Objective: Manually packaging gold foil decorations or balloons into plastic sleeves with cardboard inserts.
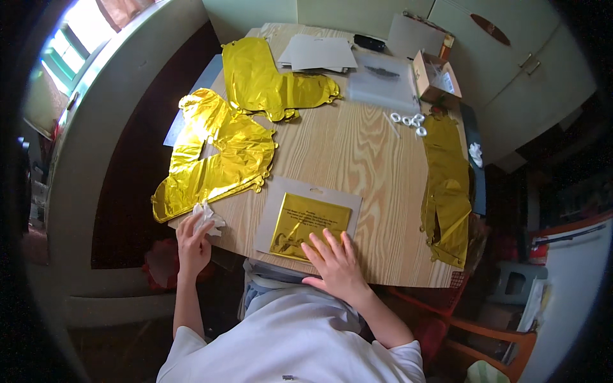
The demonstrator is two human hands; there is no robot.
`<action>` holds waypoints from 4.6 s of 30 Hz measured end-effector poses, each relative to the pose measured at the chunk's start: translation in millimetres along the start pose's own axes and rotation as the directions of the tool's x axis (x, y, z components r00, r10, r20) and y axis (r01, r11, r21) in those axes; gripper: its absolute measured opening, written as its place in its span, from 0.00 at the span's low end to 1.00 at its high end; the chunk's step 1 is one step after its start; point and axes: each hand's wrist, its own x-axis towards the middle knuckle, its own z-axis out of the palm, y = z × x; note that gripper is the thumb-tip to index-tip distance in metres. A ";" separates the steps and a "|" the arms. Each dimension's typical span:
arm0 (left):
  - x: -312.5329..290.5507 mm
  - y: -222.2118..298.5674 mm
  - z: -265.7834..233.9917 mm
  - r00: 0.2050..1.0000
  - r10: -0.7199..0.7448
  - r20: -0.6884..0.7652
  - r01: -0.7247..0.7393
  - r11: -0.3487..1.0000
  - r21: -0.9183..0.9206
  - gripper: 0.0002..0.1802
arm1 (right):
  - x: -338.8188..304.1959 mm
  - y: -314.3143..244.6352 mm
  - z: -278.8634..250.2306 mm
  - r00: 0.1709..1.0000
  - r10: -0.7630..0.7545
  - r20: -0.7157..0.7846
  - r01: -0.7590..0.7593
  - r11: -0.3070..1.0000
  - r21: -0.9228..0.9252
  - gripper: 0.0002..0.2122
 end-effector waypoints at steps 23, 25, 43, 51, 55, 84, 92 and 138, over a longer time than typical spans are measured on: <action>33.9 87.8 36.5 0.852 0.455 0.259 -0.351 0.864 -0.362 0.28 | -12.6 22.1 1.3 0.969 -0.085 -0.233 0.074 0.996 -0.056 0.17; 28.7 87.9 39.3 0.863 0.441 0.245 -0.341 0.868 -0.361 0.28 | -6.7 15.0 5.0 0.960 -0.090 -0.266 0.074 0.995 -0.069 0.17; 22.9 94.8 50.3 0.898 0.430 0.095 -0.378 0.864 -0.332 0.18 | 25.5 -5.3 25.1 0.923 -0.132 -0.360 0.105 0.990 -0.093 0.11; 25.2 99.1 55.5 0.887 0.461 0.016 -0.436 0.849 -0.296 0.15 | 28.3 -4.6 28.3 0.920 -0.174 -0.351 0.123 0.979 -0.164 0.12; 26.1 101.9 55.2 0.881 0.473 0.014 -0.450 0.846 -0.286 0.15 | 33.8 -10.0 26.8 0.914 -0.154 -0.375 0.118 0.986 -0.117 0.11; -13.2 142.3 45.4 0.944 0.302 0.129 -0.285 0.949 -0.134 0.29 | 17.0 0.1 17.4 0.901 -0.119 -0.416 0.087 0.992 -0.096 0.10; -7.6 163.6 51.1 0.933 0.295 0.205 -0.289 0.956 -0.061 0.33 | -20.1 22.3 18.3 0.910 0.031 -0.414 -0.080 0.992 -0.102 0.11; 0.5 106.3 32.1 0.903 0.340 0.262 -0.329 0.940 -0.087 0.25 | -7.2 28.3 17.4 0.974 0.134 -0.180 -0.135 0.991 0.005 0.23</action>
